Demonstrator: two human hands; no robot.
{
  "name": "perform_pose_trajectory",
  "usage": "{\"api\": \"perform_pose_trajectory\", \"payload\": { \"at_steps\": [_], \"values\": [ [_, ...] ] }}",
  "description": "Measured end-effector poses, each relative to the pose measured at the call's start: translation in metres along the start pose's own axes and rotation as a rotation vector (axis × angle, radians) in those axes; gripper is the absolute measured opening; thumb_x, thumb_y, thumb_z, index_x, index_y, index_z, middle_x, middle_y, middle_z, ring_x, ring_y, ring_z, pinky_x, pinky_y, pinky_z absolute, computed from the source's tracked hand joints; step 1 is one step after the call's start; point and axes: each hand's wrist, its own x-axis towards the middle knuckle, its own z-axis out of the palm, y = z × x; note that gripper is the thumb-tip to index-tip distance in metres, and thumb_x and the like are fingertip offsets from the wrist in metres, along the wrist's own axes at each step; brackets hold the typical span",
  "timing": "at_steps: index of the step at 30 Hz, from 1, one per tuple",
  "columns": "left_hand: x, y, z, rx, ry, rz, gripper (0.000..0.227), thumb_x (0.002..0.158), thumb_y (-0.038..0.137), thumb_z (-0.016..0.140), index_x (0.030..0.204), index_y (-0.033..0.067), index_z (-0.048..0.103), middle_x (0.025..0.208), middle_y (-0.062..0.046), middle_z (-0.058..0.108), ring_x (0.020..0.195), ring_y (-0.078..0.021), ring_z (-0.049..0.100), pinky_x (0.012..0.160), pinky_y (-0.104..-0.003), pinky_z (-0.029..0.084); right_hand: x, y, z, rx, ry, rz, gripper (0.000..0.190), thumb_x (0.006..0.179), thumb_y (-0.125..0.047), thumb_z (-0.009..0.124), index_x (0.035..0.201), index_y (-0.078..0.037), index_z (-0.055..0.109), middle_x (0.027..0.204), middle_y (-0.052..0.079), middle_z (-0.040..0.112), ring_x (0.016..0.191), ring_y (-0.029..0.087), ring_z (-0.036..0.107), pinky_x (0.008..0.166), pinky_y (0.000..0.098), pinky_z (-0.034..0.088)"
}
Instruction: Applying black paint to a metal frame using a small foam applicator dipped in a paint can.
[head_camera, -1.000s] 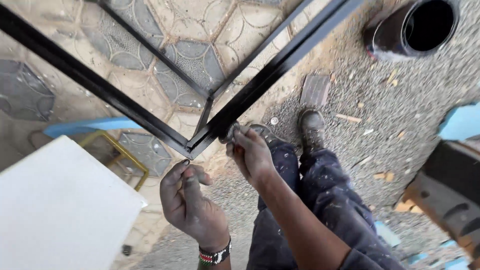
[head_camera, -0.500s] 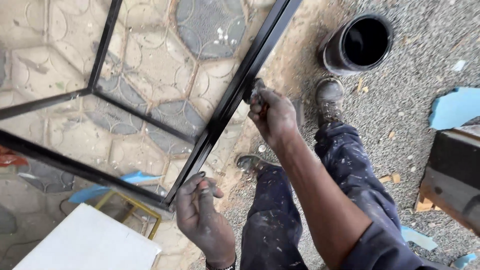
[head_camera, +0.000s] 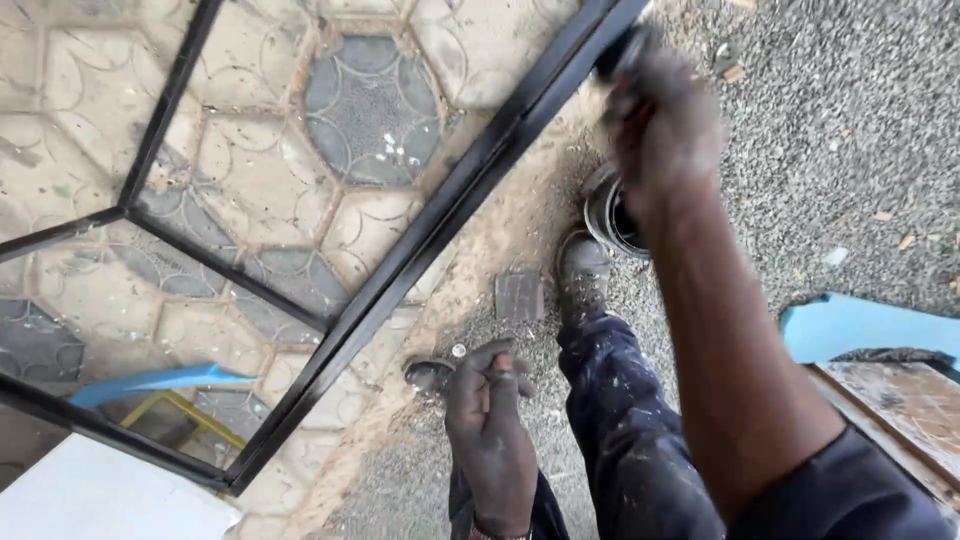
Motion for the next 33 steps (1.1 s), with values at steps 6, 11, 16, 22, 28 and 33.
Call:
{"api": "perform_pose_trajectory", "payload": {
  "at_steps": [6, 11, 16, 22, 28, 33],
  "values": [
    [-0.002, 0.020, 0.022, -0.143, 0.054, 0.405, 0.019, 0.120, 0.010, 0.064, 0.131, 0.0028, 0.078, 0.098, -0.010, 0.086, 0.074, -0.0158, 0.075, 0.062, -0.026, 0.066, 0.027, 0.040, -0.014, -0.783, -0.218, -0.940, 0.007, 0.114, -0.011, 0.070, 0.118, -0.012, 0.077, 0.095, 0.001, 0.082, 0.084, 0.012, 0.074, 0.075, 0.0334, 0.059],
    [-0.018, 0.056, 0.029, -0.217, 0.369, 0.423, 0.038, 0.110, 0.030, 0.078, 0.126, -0.0050, 0.079, 0.083, -0.016, 0.078, 0.068, -0.0149, 0.062, 0.072, -0.026, 0.054, -0.123, 0.169, -0.038, -1.062, -1.004, -0.597, 0.010, 0.113, -0.018, 0.077, 0.122, -0.015, 0.079, 0.107, 0.010, 0.081, 0.093, 0.027, 0.077, 0.071, 0.0376, 0.063],
    [-0.018, 0.045, 0.043, 0.031, 0.198, 0.353, 0.038, 0.114, 0.039, 0.069, 0.104, 0.0040, 0.080, 0.085, -0.007, 0.081, 0.068, -0.0119, 0.068, 0.073, -0.026, 0.057, -0.062, 0.211, -0.147, -0.964, -0.716, -0.459, 0.032, 0.112, -0.022, 0.076, 0.145, -0.021, 0.078, 0.132, 0.007, 0.083, 0.112, 0.026, 0.083, 0.091, 0.0390, 0.070],
    [0.042, -0.080, 0.086, 0.281, -0.292, 0.039, 0.019, 0.112, 0.027, 0.073, 0.106, 0.0126, 0.083, 0.093, -0.001, 0.083, 0.082, -0.0143, 0.076, 0.074, -0.033, 0.064, 0.101, 0.165, -0.239, -1.097, 0.052, -0.179, 0.033, 0.102, -0.029, 0.073, 0.130, -0.015, 0.084, 0.101, 0.007, 0.087, 0.087, 0.022, 0.075, 0.077, 0.0443, 0.058],
    [0.087, -0.136, 0.128, 0.208, -0.604, -0.160, 0.056, 0.108, 0.027, 0.071, 0.160, 0.0066, 0.066, 0.152, -0.015, 0.082, 0.127, -0.0248, 0.083, 0.109, -0.039, 0.068, 0.246, 0.183, -0.272, -1.177, 0.161, -0.108, 0.028, 0.105, -0.025, 0.076, 0.128, -0.010, 0.074, 0.113, 0.009, 0.080, 0.096, 0.024, 0.073, 0.077, 0.0451, 0.060],
    [0.116, -0.126, 0.150, 0.175, -0.660, -0.200, 0.078, 0.104, 0.047, 0.070, 0.171, 0.0107, 0.061, 0.171, -0.014, 0.075, 0.145, -0.0285, 0.081, 0.119, -0.044, 0.063, 0.329, 0.206, -0.290, -1.225, 0.221, -0.031, 0.047, 0.101, -0.015, 0.076, 0.147, -0.003, 0.070, 0.136, 0.022, 0.081, 0.122, 0.040, 0.079, 0.106, 0.0492, 0.065]
  ]
}}
